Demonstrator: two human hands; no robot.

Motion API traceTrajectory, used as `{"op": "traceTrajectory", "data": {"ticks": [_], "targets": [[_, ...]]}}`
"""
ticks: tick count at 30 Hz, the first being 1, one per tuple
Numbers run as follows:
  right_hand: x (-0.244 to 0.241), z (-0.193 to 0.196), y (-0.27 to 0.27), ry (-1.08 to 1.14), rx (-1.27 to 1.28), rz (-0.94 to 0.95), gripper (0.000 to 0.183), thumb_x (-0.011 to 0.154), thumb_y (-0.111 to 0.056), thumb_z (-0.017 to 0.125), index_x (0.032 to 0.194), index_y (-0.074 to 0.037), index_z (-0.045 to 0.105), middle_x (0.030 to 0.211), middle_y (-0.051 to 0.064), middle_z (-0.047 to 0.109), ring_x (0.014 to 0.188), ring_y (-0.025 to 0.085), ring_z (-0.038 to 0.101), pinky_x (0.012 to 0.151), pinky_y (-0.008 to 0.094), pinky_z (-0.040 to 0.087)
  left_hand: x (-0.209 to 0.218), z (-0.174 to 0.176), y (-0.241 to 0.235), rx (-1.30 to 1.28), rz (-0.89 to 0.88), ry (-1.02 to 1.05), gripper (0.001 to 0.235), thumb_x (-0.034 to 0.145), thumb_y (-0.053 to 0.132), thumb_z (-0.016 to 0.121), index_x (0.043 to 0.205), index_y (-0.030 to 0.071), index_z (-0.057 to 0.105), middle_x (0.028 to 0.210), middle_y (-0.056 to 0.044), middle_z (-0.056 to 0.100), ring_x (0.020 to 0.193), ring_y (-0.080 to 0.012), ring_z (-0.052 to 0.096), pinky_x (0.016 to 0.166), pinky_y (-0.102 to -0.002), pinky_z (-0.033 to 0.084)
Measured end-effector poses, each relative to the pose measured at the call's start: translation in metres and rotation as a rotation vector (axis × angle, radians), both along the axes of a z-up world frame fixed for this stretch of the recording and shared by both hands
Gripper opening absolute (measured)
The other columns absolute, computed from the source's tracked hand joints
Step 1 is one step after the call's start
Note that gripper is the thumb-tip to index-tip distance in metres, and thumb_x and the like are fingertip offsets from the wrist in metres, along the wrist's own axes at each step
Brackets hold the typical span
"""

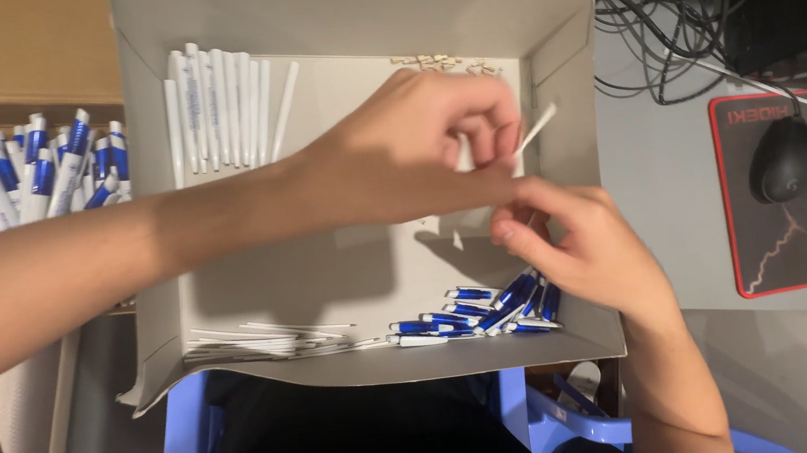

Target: The person assembles whiteboard markers by inserting springs and ink cartridges into white barrels, then attaching blue caps. The person handles the components by hand, picking them from a cardboard box and placing the finished markers into a separate box.

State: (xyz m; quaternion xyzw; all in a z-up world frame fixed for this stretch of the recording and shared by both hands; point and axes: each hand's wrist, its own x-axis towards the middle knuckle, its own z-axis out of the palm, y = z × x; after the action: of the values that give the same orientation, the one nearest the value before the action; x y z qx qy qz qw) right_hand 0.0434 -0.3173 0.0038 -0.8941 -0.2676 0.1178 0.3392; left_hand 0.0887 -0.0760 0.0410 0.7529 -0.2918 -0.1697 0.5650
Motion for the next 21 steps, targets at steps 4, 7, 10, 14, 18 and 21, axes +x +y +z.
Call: {"op": "traceTrajectory", "data": {"ticks": [4, 7, 10, 14, 18, 21], "targets": [[-0.004, 0.005, 0.0, -0.046, 0.119, -0.032, 0.024, 0.102, -0.016, 0.055, 0.083, -0.01, 0.068, 0.07, -0.004, 0.07, 0.058, 0.01, 0.066, 0.066, 0.024, 0.051, -0.001, 0.012, -0.021, 0.124, 0.033, 0.148, 0.014, 0.073, 0.026, 0.06, 0.084, 0.016, 0.06, 0.063, 0.005, 0.071, 0.063, -0.0061, 0.055, 0.07, -0.023, 0.05], [-0.006, 0.002, -0.001, -0.049, 0.192, -0.056, 0.02, 0.102, -0.008, 0.053, 0.085, -0.007, 0.064, 0.07, -0.002, 0.069, 0.057, 0.01, 0.064, 0.064, 0.023, 0.051, 0.001, 0.001, -0.023, 0.133, 0.028, 0.119, 0.014, 0.075, 0.027, 0.061, 0.086, 0.018, 0.06, 0.065, 0.008, 0.071, 0.065, -0.0073, 0.053, 0.069, -0.023, 0.048], [-0.006, 0.0, 0.0, -0.04, 0.213, -0.091, 0.013, 0.101, -0.01, 0.058, 0.101, -0.004, 0.07, 0.067, 0.001, 0.068, 0.055, 0.009, 0.061, 0.062, 0.023, 0.051, 0.004, -0.001, -0.017, 0.073, 0.012, 0.179, 0.018, 0.086, 0.032, 0.064, 0.089, 0.016, 0.056, 0.069, 0.006, 0.071, 0.053, -0.0084, 0.042, 0.051, -0.024, 0.035], [0.002, -0.009, -0.005, -0.06, 0.286, -0.076, 0.012, 0.1, -0.004, 0.059, 0.094, -0.002, 0.07, 0.066, 0.004, 0.071, 0.05, 0.013, 0.062, 0.055, 0.025, 0.052, 0.017, -0.025, 0.002, 0.412, -0.114, -0.087, 0.034, 0.094, 0.05, 0.056, 0.101, 0.018, 0.065, 0.08, 0.003, 0.078, 0.062, -0.0186, 0.07, 0.061, -0.034, 0.053], [0.004, -0.012, -0.004, -0.099, 0.317, -0.072, 0.014, 0.099, 0.001, 0.059, 0.096, -0.002, 0.073, 0.061, 0.006, 0.071, 0.046, 0.014, 0.061, 0.047, 0.027, 0.05, 0.028, -0.098, 0.017, 0.693, -0.358, -0.63, 0.02, 0.098, 0.025, 0.061, 0.116, 0.014, 0.061, 0.105, -0.002, 0.067, 0.096, -0.0297, 0.068, 0.073, -0.047, 0.06], [0.003, -0.01, -0.002, -0.105, 0.292, -0.056, 0.013, 0.099, -0.001, 0.06, 0.095, -0.004, 0.073, 0.061, 0.005, 0.071, 0.045, 0.014, 0.06, 0.044, 0.026, 0.049, 0.017, -0.118, 0.017, 0.747, -0.389, -0.757, 0.033, 0.086, 0.008, 0.074, 0.115, 0.012, 0.059, 0.107, -0.001, 0.058, 0.094, -0.0243, 0.066, 0.07, -0.042, 0.06]]}}
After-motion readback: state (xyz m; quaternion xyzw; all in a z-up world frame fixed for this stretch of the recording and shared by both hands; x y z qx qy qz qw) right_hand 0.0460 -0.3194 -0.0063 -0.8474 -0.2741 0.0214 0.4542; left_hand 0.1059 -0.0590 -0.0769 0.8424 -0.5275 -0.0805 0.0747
